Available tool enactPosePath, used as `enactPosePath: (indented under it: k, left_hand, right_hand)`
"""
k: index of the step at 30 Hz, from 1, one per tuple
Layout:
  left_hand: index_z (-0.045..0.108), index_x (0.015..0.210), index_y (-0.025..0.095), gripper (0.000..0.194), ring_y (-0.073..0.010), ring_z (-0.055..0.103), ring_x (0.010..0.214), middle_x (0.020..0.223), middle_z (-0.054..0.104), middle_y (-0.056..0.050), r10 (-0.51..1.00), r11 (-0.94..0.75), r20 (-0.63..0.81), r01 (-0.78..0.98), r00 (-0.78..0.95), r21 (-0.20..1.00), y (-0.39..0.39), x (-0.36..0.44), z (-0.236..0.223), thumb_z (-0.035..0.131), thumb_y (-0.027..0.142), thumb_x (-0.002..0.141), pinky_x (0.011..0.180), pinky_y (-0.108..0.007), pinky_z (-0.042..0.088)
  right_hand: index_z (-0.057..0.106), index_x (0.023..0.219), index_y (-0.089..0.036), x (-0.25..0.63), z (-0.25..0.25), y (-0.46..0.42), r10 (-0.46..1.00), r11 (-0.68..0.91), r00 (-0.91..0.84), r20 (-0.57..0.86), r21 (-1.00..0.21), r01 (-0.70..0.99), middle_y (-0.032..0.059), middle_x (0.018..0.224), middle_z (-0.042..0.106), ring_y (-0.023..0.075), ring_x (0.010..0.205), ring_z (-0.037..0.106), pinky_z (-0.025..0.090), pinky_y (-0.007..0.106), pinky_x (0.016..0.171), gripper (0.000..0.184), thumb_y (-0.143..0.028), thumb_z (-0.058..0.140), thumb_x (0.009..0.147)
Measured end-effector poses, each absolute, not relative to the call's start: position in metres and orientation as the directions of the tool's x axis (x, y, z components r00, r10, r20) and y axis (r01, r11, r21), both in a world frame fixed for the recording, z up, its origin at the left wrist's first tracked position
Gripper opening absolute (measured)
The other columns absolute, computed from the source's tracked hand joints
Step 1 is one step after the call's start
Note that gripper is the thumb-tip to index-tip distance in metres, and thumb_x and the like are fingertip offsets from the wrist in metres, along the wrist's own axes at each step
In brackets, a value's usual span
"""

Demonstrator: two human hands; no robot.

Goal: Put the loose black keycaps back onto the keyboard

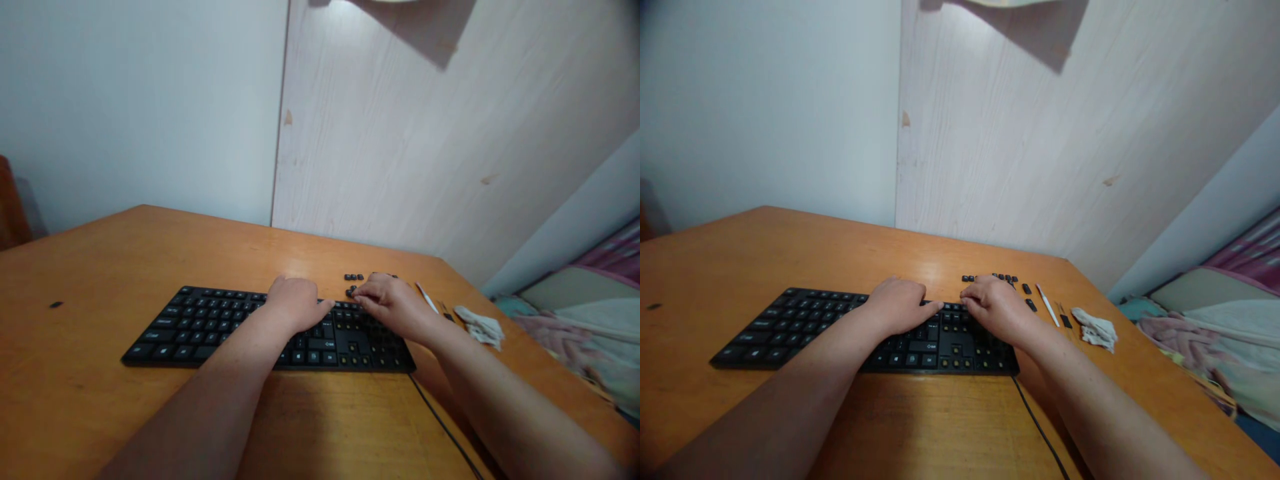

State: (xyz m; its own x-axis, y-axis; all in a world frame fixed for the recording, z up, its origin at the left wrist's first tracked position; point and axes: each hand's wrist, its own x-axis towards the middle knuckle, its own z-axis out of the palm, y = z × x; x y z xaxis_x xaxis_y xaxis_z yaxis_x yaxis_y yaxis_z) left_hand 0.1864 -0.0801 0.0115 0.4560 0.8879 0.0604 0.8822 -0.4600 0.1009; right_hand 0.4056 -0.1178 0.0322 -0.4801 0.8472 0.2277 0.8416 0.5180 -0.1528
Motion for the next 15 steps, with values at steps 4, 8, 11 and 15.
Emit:
enactPosePath:
  k: [4, 8, 11, 15]
  left_hand:
    - [0.076, 0.095, 0.017, 0.067, -0.0332, 0.067, 0.100, 0.102, 0.074, -0.017, 0.888, -0.459, 0.053, 0.882, 0.456, 0.101, -0.081, 0.186, 0.014, 0.034, 0.070, 0.087, 0.089, -0.043, 0.047]
    - [0.076, 0.093, 0.018, 0.065, -0.0326, 0.067, 0.101, 0.102, 0.075, -0.017, 0.893, -0.450, 0.041, 0.886, 0.448, 0.112, -0.082, 0.186, 0.016, 0.036, 0.069, 0.087, 0.089, -0.041, 0.047]
    - [0.076, 0.093, 0.017, 0.067, -0.0328, 0.067, 0.099, 0.100, 0.074, -0.017, 0.889, -0.458, 0.045, 0.883, 0.456, 0.108, -0.082, 0.186, 0.017, 0.034, 0.069, 0.087, 0.088, -0.042, 0.047]
    - [0.076, 0.092, 0.016, 0.067, -0.0339, 0.067, 0.098, 0.100, 0.074, -0.018, 0.883, -0.469, 0.064, 0.876, 0.465, 0.107, -0.081, 0.185, 0.014, 0.034, 0.069, 0.087, 0.087, -0.044, 0.048]
  right_hand:
    - [0.076, 0.098, -0.018, 0.419, 0.033, -0.094, 0.922, 0.351, -0.326, 0.208, -0.091, 0.932, 0.0079, 0.089, 0.068, 0.0185, 0.084, 0.061, 0.043, 0.030, 0.073, 0.024, -0.027, 0.055, 0.093]
    - [0.077, 0.101, -0.019, 0.428, 0.031, -0.065, 0.945, 0.295, -0.290, 0.151, -0.014, 0.955, 0.0092, 0.093, 0.067, 0.0195, 0.084, 0.060, 0.042, 0.031, 0.073, 0.025, -0.028, 0.056, 0.091]
    - [0.077, 0.101, -0.020, 0.432, 0.029, -0.045, 0.952, 0.278, -0.278, 0.130, 0.022, 0.960, 0.0101, 0.096, 0.066, 0.0214, 0.087, 0.060, 0.041, 0.032, 0.073, 0.025, -0.032, 0.058, 0.090]
    - [0.078, 0.099, -0.022, 0.430, 0.025, -0.026, 0.959, 0.268, -0.271, 0.080, 0.051, 0.962, 0.0098, 0.099, 0.064, 0.0214, 0.089, 0.059, 0.041, 0.031, 0.073, 0.024, -0.036, 0.062, 0.088]
